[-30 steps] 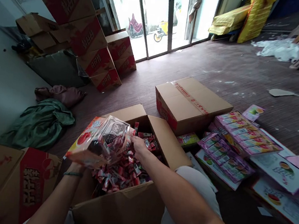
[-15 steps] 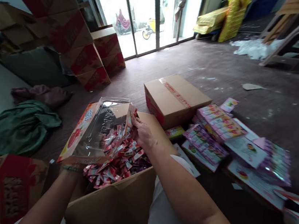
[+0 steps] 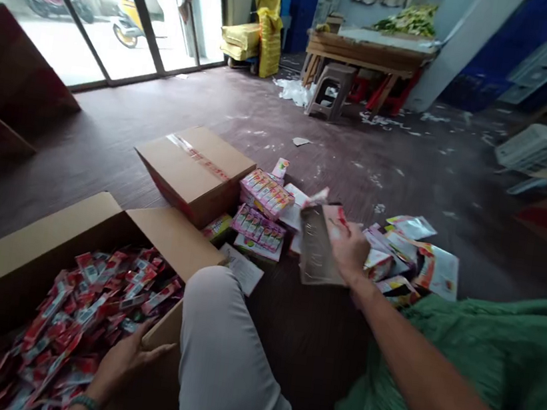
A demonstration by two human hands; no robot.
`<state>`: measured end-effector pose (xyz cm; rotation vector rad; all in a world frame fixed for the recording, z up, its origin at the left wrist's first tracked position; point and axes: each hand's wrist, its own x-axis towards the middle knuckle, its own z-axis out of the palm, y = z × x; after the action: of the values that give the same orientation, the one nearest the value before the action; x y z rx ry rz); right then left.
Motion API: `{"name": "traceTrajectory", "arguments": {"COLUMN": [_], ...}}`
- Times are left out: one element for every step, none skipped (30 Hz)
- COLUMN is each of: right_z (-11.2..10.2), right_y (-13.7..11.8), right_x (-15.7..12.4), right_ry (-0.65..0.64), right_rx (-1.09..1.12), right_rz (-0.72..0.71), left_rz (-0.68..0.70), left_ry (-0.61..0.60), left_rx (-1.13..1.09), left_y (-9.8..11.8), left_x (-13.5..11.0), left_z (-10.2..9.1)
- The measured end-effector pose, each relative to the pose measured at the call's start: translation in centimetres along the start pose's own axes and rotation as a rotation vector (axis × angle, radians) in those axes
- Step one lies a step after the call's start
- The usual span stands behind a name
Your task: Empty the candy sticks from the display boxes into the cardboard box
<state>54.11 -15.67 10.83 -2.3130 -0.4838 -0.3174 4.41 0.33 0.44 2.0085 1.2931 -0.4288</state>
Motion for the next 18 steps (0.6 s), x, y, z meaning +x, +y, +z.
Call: {"name": "traceTrajectory", "arguments": {"right_z": [-1.2,-2.1,-2.4,-2.2,-1.4,0.0,2.0,4.5,7.3,10.3,13.4,16.4,19.1,21.6,23.8,25.5,27.0,28.0], "right_y": [3.5,6.5,9.0,10.7,11.8,12.1,11.8,11.0,9.7,8.3,6.8,5.3,4.0,3.1,2.4,2.1,2.1,2.3], "right_x": [0.1,-0.3,-1.0,-2.1,-3.5,-5.1,-6.9,-8.8,-10.6,-12.4,-14.1,-15.7,-17.0,-18.1,-19.0,-19.7,-20.3,-20.7], "right_ry": [0.038,0.101,0.187,0.249,0.258,0.206,0.082,-0.095,-0.274,-0.448,-0.621,-0.773,-0.912,-1.015,-1.088,-1.134,-1.157,-1.164], "right_rx": [-0.121,-0.214,-0.303,-0.389,-0.450,-0.492,-0.503,-0.489,-0.463,-0.437,-0.418,-0.416,-0.429,-0.444,-0.456,-0.463,-0.469,-0.476], "right_rz": [0.039,0.079,0.119,0.137,0.120,0.072,-0.007,-0.102,-0.189,-0.267,-0.336,-0.379,-0.404,-0.413,-0.411,-0.403,-0.393,-0.391], "left_rz": [-0.012,-0.021,-0.024,-0.031,-0.040,-0.045,-0.047,-0.048,-0.050,-0.057,-0.065,-0.071,-0.075,-0.076,-0.081,-0.093,-0.112,-0.141], "left_ry": [-0.012,-0.016,-0.019,-0.025,-0.033,-0.042,-0.052,-0.062,-0.068,-0.070,-0.066,-0.055,-0.046,-0.042,-0.045,-0.054,-0.064,-0.077], "left_rx": [0.039,0.069,0.088,0.099,0.103,0.100,0.092,0.081,0.070,0.062,0.058,0.062,0.074,0.093,0.118,0.150,0.187,0.227], "left_y": [0.2,0.4,0.5,0.7,0.8,0.9,1.0,1.0,1.0,1.0,0.9,0.8,0.8,0.7,0.6,0.5,0.4,0.2], "left_x": [0.1,0.2,0.4,0.6,0.7,0.8,0.8,0.9,0.9,0.8,0.8,0.8,0.9,1.0,1.1,1.3,1.5,1.8], "left_z": [0.0,-0.1,-0.3,-0.5,-0.6,-0.7,-0.8,-0.8,-0.8,-0.8,-0.7,-0.6,-0.5,-0.3,-0.2,-0.1,0.0,0.1]}}
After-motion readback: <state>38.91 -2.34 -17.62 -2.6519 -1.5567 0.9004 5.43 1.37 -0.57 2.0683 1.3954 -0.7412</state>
